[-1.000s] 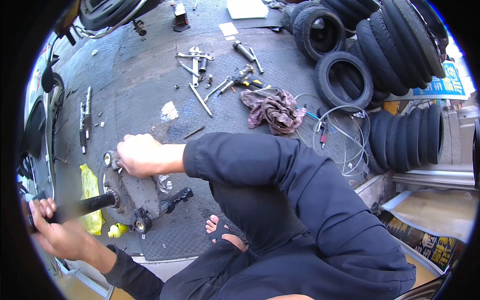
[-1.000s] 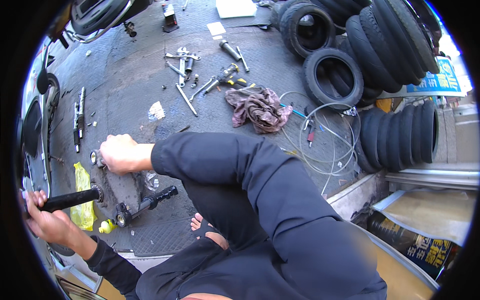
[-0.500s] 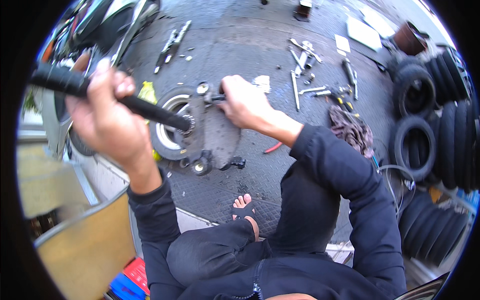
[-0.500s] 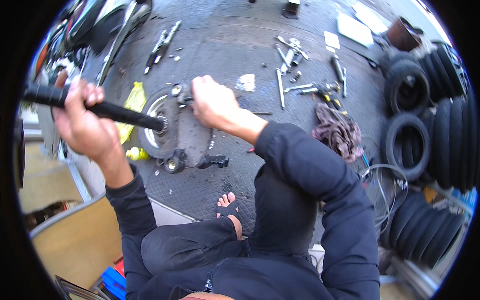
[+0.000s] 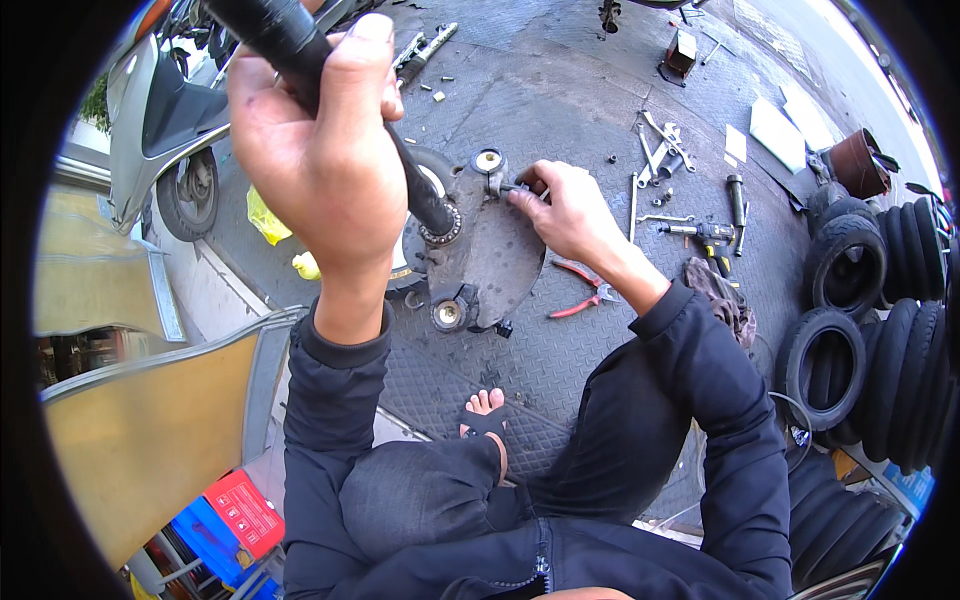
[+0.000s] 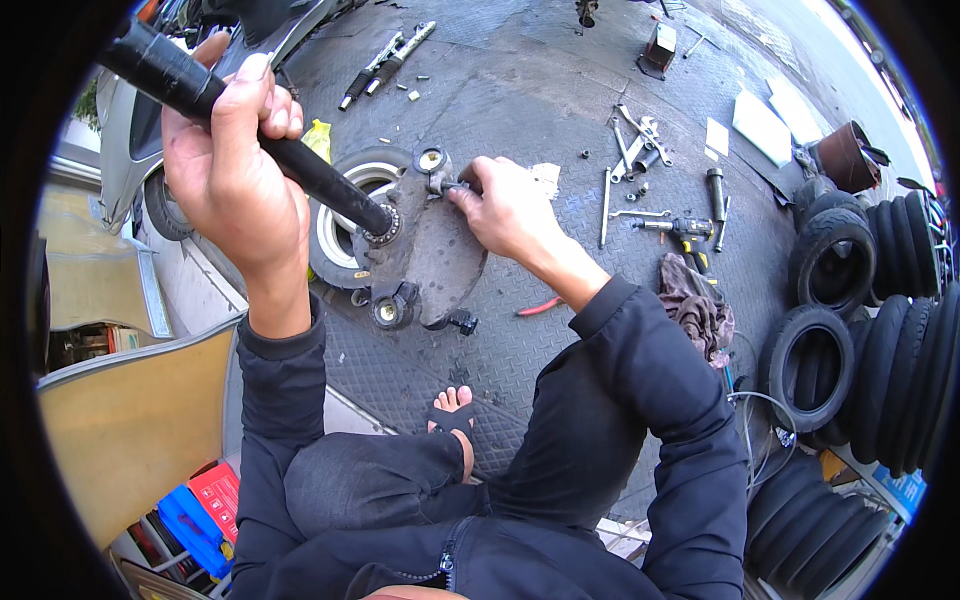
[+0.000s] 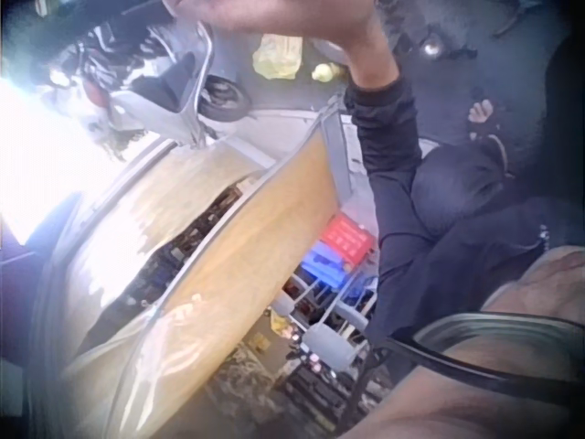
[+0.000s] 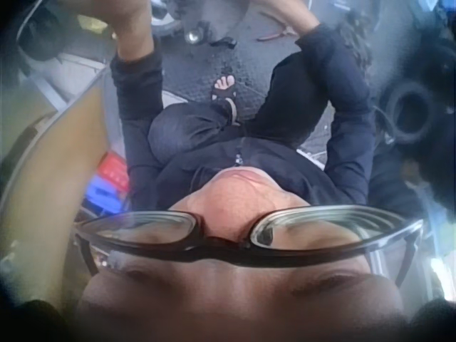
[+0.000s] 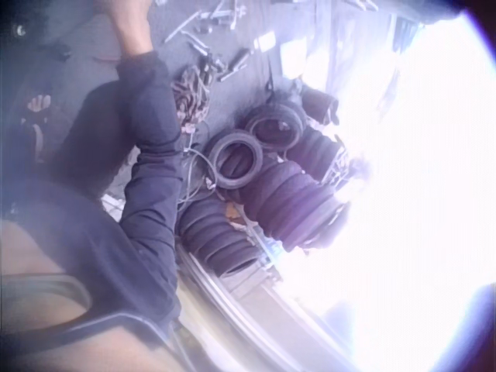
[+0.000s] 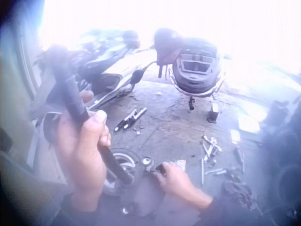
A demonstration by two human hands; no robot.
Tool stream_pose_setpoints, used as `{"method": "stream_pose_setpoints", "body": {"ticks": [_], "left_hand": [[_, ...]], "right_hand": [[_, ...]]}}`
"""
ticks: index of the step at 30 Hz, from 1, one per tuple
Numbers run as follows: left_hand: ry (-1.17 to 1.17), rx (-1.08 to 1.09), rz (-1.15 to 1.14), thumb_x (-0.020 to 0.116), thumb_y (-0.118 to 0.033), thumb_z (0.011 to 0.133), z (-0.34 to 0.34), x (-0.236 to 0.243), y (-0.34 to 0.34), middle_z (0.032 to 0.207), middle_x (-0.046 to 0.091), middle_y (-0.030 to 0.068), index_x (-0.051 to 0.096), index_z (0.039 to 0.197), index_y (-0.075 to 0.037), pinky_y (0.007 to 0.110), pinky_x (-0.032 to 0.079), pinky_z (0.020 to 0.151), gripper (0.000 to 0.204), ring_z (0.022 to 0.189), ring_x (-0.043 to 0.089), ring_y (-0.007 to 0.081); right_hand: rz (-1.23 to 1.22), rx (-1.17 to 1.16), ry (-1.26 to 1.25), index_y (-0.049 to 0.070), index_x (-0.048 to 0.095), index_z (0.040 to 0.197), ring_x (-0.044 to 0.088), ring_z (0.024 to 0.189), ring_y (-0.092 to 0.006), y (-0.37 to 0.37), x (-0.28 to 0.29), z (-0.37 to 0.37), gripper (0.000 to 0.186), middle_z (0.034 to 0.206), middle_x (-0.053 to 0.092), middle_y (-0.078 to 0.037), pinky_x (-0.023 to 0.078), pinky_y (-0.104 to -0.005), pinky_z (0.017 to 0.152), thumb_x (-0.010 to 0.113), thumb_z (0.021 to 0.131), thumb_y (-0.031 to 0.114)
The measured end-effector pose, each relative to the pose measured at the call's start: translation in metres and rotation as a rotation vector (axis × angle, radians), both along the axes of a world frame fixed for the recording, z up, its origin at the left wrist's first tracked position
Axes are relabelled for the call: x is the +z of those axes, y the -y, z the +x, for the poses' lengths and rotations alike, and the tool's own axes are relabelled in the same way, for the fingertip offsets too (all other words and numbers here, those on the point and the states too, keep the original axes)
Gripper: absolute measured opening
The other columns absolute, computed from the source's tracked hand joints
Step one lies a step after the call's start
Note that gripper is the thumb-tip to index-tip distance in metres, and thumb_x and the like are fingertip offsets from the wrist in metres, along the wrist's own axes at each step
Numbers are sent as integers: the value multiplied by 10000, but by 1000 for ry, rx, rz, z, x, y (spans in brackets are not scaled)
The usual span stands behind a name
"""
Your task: The person sits on the floor and works on a scooter front fork assembly. They use a hammer and a metal rod to tap components into place, then use a power impact wrench to tighten bolts. Finally, they apply red grease to the assembly and install it onto the scooter.
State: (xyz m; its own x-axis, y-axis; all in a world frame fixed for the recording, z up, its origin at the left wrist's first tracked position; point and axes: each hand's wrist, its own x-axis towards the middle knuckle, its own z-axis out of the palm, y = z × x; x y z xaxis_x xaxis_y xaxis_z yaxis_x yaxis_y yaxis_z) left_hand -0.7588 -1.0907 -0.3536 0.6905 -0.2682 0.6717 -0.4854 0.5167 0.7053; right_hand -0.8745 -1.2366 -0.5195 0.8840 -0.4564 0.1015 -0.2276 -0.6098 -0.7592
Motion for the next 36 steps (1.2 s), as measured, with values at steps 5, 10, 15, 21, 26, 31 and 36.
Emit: {"method": "stream_pose_setpoints", "body": {"ticks": [5, 10, 15, 21, 26, 31, 36], "left_hand": [[10, -38, -22, 653, -21, 987, 3, -1, -1, 835, 593, 71, 553, 1330, 69, 263, 479, 679, 369, 686, 540, 99], [-14, -29, -22, 651, -14, 984, 2, -2, -1, 874, 630, 95, 542, 1344, 75, 257, 484, 676, 387, 688, 551, 108], [-28, -10, -46, 697, -25, 973, 1, 2, 1, 853, 637, 74, 561, 1330, 89, 237, 489, 633, 399, 656, 562, 98], [-32, 8, 25, 644, -50, 991, -4, 4, -1, 836, 577, 65, 539, 1362, 82, 249, 479, 669, 408, 688, 529, 93], [-19, 28, 54, 617, -39, 1013, 1, 1, -4, 841, 555, 51, 555, 1364, 65, 259, 458, 699, 371, 725, 514, 97], [-13, 21, 81, 604, -45, 1025, 5, 0, -6, 872, 557, 65, 555, 1370, 59, 263, 451, 702, 363, 741, 506, 104], [1, 33, 78, 590, -46, 1031, 6, -1, -6, 880, 567, 75, 553, 1369, 60, 269, 451, 702, 356, 753, 505, 106]], "right_hand": [[-59, 19, 56, -23, 686, 1088, 689, 1003, -396, 0, -1, 1, 316, 1059, 699, -220, 530, -486, 918, 788, 925, 228], [21, -17, 20, -9, 668, 1073, 694, 994, -370, -1, 2, 2, 369, 1055, 718, -200, 476, -476, 961, 836, 859, 239], [47, -15, -98, -42, 713, 1101, 707, 1027, -442, 5, 4, -6, 440, 1034, 742, -272, 555, -519, 904, 718, 997, 385], [36, -39, 40, -42, 598, 1163, 689, 1019, -413, -1, -4, -6, 405, 1093, 684, -259, 547, -473, 908, 800, 919, 209], [92, 6, -46, -30, 589, 1203, 677, 1038, -432, 0, -6, -3, 410, 1091, 680, -264, 547, -478, 923, 791, 925, 193], [-38, -23, 102, -18, 588, 1185, 656, 1048, -435, -3, -11, -4, 384, 1073, 659, -256, 532, -488, 920, 765, 956, 233], [-8, -2, 31, -13, 570, 1113, 656, 1018, -432, -1, -18, -3, 325, 1055, 654, -246, 531, -493, 903, 767, 912, 150]]}}
